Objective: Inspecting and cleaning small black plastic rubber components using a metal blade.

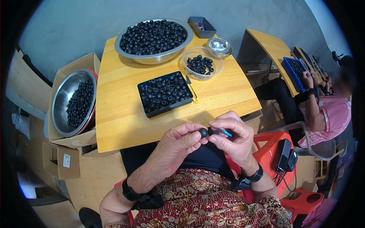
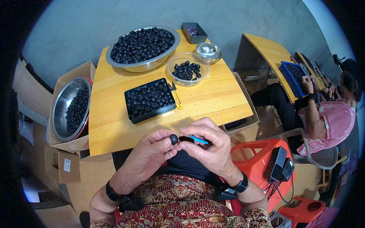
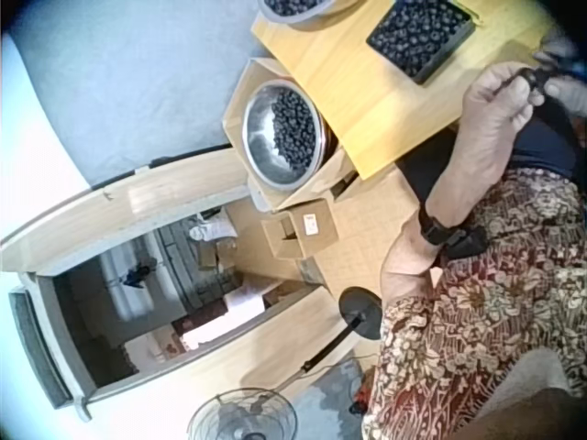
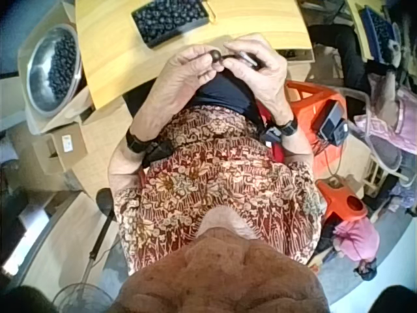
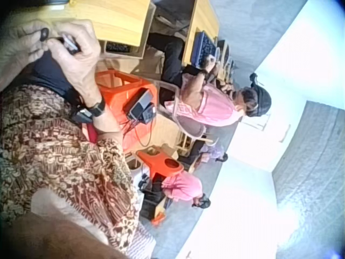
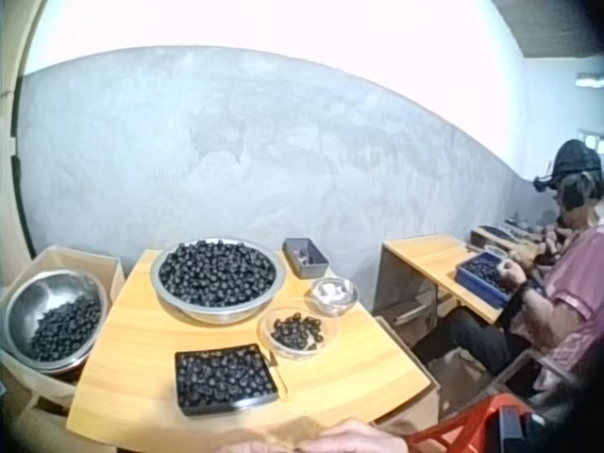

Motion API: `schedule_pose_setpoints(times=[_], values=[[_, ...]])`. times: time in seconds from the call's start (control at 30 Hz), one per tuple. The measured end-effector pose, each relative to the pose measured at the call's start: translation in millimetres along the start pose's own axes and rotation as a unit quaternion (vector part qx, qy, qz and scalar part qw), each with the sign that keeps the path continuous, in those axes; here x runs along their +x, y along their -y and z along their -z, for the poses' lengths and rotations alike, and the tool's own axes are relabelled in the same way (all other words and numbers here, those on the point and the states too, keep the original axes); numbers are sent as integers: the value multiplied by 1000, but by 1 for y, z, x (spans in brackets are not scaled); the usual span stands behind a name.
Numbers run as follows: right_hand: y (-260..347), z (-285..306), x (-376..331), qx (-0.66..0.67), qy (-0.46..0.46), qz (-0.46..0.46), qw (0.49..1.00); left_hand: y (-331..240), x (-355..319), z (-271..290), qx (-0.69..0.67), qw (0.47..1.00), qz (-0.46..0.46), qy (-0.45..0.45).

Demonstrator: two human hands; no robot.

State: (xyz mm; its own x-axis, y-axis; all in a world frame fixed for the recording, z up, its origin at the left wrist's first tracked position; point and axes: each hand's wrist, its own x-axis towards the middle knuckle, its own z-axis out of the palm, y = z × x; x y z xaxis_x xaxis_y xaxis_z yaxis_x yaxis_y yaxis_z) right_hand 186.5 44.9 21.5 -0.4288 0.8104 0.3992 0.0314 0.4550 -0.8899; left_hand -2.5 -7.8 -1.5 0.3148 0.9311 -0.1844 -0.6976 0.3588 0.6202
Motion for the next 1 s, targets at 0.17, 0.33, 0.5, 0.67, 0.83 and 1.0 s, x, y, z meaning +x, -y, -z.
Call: schedule_pose_setpoints(times=[0.17, 0.33, 0.5, 0.67, 0.83, 1.0], values=[[0, -6, -1, -88, 3, 78, 993, -1, -2, -4, -14, 1000, 9, -16], [0, 0, 4, -89, 41, 58, 993, -4, -2, -6, 13, 999, 30, -25], [-13, 4, 2, 85, 52, -43, 994, -4, 1, -3, 14, 999, 44, -6], [-13, 2, 1, 86, 46, -40, 994, -4, 0, -8, 42, 998, 25, -27], [-3, -1, 3, -62, 50, 49, 996, -2, 0, -3, 64, 998, 1, -23], [-3, -6, -3, -105, 21, 86, 990, 1, -1, -2, 27, 999, -13, -27]])
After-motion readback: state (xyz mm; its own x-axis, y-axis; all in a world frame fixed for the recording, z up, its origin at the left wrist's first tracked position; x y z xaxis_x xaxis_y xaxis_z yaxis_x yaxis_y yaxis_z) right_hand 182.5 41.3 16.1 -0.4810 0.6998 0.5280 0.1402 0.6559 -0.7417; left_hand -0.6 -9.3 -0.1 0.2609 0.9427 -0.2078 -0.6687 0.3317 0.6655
